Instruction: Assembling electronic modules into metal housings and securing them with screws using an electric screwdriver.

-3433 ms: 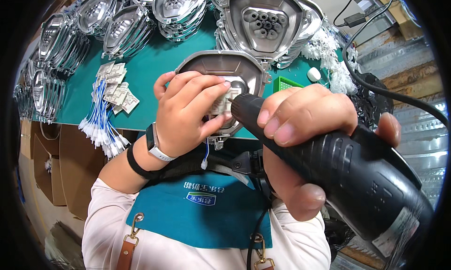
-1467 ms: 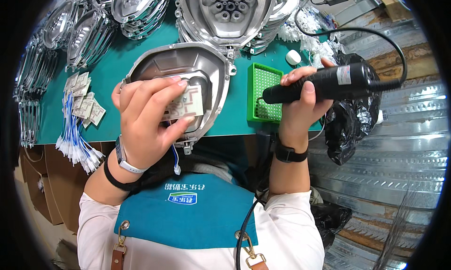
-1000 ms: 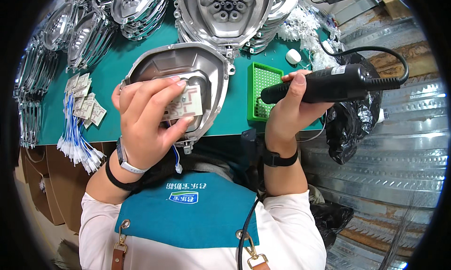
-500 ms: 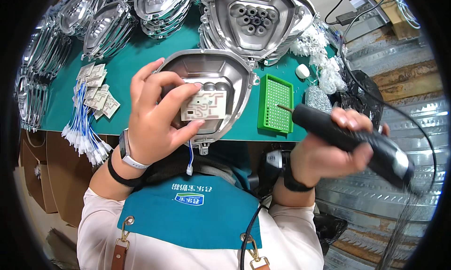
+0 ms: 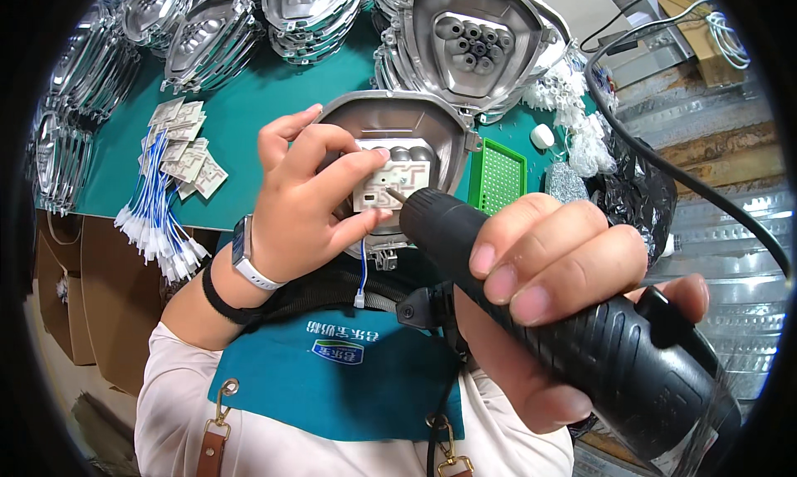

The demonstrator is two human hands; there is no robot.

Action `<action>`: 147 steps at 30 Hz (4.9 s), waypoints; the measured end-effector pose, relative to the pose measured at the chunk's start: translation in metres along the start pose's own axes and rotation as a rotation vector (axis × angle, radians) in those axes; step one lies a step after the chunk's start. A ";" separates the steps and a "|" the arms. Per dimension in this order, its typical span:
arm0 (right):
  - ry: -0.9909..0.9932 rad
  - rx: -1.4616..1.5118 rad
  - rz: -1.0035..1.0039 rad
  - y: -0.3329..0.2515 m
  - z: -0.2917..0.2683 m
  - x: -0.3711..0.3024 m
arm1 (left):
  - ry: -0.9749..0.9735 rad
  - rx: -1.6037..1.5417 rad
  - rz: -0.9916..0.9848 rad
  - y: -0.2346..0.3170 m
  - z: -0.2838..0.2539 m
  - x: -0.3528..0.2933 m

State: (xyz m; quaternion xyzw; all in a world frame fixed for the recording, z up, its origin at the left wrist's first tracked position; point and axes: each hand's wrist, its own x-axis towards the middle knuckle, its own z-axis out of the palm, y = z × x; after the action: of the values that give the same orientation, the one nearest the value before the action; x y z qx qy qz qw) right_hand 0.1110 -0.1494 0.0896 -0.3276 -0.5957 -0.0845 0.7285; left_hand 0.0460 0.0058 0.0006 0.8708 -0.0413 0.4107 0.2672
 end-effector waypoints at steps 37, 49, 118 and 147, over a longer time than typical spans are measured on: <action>-0.197 0.013 0.013 0.026 -0.002 0.010 | 0.050 -0.043 -0.027 -0.002 0.007 -0.004; -0.071 0.033 -0.005 -0.003 0.004 0.008 | 0.037 0.007 -0.010 0.008 -0.005 -0.004; 0.440 -0.487 0.179 0.001 -0.134 -0.061 | -0.234 0.685 -0.059 -0.044 -0.191 -0.051; 0.474 -0.421 0.144 -0.002 -0.142 -0.049 | -0.595 0.334 -0.528 -0.160 -0.183 -0.067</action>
State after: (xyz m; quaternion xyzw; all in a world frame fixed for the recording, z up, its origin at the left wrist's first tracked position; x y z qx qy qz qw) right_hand 0.2118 -0.2459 0.0340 -0.4837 -0.3542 -0.2281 0.7671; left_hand -0.0788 0.2235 -0.0228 0.9633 0.1746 0.0603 0.1950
